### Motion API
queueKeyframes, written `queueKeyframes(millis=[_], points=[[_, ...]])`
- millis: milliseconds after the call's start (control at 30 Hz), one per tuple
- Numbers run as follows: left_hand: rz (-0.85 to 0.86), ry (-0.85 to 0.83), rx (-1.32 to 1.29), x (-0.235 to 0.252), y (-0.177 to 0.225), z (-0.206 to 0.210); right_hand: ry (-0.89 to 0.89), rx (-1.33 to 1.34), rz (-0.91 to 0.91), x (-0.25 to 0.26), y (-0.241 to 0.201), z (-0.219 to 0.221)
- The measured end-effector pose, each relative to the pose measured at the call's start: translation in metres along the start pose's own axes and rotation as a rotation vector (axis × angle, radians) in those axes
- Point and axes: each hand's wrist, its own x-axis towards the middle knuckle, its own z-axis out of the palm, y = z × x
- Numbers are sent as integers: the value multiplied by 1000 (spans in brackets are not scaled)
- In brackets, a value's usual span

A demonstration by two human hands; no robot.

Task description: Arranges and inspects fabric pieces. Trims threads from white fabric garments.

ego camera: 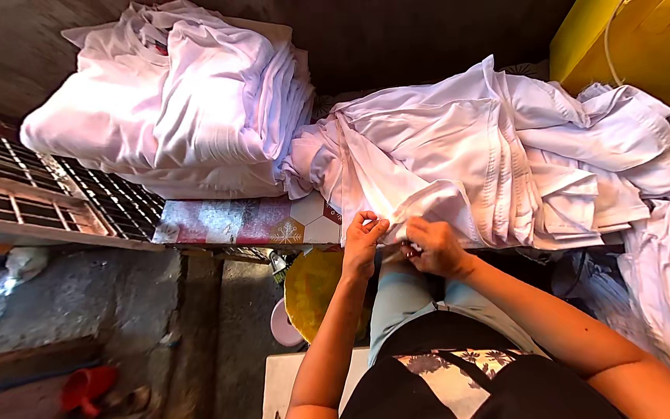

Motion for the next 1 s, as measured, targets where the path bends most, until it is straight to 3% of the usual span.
queueKeyframes(millis=[67, 167, 267, 433, 600, 733, 867, 1000], points=[[5, -7, -11, 0, -1, -3, -38, 103, 63, -8, -6, 0], [17, -1, 20, -3, 2, -3, 56, 191, 310, -4, 4, -9], [49, 1, 51, -8, 3, -1, 89, 141, 399, 13, 6, -14], [99, -10, 103, -10, 4, 0, -3, -68, 158, 11, -1, -1], [52, -12, 94, -7, 6, -6, -202, 191, 249, -10, -29, -4], [62, -26, 91, -9, 12, -8, -141, 6, 401, 1, 0, -24], [100, -33, 137, -11, 15, -5, 6, 3, 336, 10, 10, -16], [133, -16, 215, -15, 17, 0, 41, -80, 180, 14, 5, -2]])
